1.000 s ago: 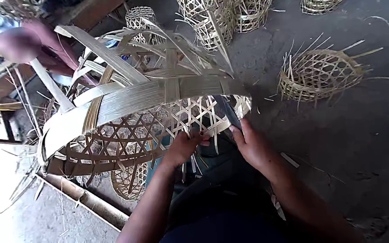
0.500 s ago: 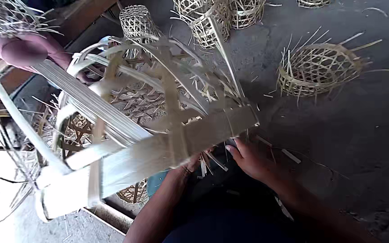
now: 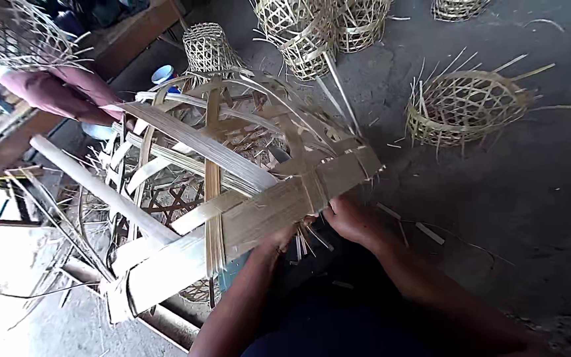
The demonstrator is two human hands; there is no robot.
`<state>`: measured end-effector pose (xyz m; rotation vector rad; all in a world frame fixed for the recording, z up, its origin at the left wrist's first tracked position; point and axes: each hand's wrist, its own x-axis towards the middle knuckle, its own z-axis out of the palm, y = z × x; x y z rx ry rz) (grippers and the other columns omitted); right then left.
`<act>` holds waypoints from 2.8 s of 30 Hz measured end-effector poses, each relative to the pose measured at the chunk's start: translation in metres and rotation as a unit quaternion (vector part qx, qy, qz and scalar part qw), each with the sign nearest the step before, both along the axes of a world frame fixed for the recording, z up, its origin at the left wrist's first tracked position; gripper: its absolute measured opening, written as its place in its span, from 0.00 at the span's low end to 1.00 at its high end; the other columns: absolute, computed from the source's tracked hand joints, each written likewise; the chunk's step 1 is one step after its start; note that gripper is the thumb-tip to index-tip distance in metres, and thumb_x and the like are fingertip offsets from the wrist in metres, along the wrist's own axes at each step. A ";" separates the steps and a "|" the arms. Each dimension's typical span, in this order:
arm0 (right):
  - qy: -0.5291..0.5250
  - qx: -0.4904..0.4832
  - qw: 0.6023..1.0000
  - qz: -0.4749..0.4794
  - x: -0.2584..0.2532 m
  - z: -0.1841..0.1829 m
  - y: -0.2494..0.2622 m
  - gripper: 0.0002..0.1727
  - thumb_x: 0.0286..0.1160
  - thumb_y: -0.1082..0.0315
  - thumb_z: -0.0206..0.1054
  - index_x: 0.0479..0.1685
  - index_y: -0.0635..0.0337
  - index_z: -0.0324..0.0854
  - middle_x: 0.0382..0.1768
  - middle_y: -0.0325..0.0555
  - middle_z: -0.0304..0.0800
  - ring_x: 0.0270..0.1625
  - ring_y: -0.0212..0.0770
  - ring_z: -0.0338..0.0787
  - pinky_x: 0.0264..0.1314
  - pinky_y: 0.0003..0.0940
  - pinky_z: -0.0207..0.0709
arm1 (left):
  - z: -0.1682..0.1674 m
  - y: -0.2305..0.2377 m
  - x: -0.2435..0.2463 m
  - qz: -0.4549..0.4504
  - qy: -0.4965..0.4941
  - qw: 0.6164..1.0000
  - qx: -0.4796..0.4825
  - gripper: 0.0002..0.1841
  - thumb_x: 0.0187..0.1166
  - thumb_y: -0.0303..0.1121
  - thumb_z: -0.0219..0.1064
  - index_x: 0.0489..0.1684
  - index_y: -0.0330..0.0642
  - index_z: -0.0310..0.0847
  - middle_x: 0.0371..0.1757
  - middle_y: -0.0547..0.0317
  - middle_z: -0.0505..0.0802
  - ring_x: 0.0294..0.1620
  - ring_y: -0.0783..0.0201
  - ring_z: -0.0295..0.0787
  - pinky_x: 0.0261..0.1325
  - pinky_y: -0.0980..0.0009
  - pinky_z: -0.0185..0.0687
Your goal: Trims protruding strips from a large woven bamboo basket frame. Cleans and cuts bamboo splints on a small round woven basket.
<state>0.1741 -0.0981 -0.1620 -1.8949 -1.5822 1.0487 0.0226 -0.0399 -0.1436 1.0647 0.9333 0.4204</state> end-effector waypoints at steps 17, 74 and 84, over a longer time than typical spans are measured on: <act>-0.032 0.022 0.995 -0.097 0.014 0.053 -0.006 0.20 0.94 0.55 0.51 0.65 0.61 0.75 0.33 0.55 0.84 0.38 0.53 0.88 0.46 0.55 0.81 | -0.003 0.031 -0.033 -0.118 0.250 0.938 0.209 0.17 0.91 0.39 0.54 0.45 0.43 0.91 0.36 0.67 0.98 0.38 0.73 0.94 0.49 0.62 0.87; -0.049 -0.028 0.998 0.002 -0.011 0.020 -0.002 0.23 0.95 0.56 0.47 0.71 0.67 0.71 0.44 0.62 0.88 0.52 0.60 0.90 0.59 0.58 0.80 | -0.046 0.042 -0.030 -0.077 -0.107 0.991 0.022 0.10 0.86 0.28 0.56 0.36 0.41 0.83 0.27 0.66 0.86 0.26 0.75 0.81 0.34 0.80 0.79; -0.079 -0.045 0.994 0.053 -0.010 0.027 0.021 0.21 0.95 0.58 0.49 0.54 0.71 0.77 0.45 0.63 0.86 0.55 0.60 0.89 0.60 0.57 0.79 | -0.037 0.037 -0.032 -0.077 -0.106 0.991 0.037 0.11 0.86 0.29 0.56 0.36 0.42 0.84 0.26 0.68 0.85 0.26 0.76 0.79 0.32 0.80 0.76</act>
